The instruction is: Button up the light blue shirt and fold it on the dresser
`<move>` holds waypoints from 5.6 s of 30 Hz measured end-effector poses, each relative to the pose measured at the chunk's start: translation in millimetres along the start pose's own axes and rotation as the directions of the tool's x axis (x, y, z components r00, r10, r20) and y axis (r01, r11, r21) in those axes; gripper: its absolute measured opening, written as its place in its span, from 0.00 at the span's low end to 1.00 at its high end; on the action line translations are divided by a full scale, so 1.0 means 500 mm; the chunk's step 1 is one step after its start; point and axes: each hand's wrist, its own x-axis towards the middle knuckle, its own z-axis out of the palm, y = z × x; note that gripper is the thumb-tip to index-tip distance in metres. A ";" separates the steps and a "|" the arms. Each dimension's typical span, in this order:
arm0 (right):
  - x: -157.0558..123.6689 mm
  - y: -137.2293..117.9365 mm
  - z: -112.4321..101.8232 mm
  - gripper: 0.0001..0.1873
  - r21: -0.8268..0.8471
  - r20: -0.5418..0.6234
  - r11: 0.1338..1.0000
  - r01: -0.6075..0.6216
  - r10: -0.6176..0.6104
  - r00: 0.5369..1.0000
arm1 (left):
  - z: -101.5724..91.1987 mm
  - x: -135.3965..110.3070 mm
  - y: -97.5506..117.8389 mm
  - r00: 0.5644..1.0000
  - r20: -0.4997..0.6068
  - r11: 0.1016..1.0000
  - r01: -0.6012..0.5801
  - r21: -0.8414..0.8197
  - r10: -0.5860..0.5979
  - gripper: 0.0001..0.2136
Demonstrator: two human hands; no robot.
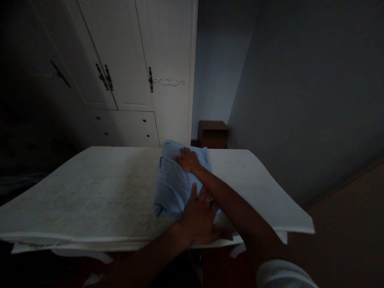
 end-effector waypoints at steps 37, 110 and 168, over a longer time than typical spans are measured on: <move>0.209 -0.030 0.055 0.14 0.346 -0.183 0.918 -0.197 0.271 0.945 | 0.005 -0.230 -0.150 0.586 -0.798 0.978 0.208 -0.019 -0.140 0.15; -0.157 0.162 0.003 0.43 0.032 -0.004 0.997 0.073 -0.072 0.997 | 0.021 -0.260 -0.180 0.801 -0.596 0.993 0.026 0.115 0.048 0.20; -0.478 0.053 -0.125 0.29 -0.095 0.048 0.965 0.244 -0.241 0.969 | -0.012 -0.244 -0.191 0.951 -0.285 0.951 0.195 0.238 -0.123 0.25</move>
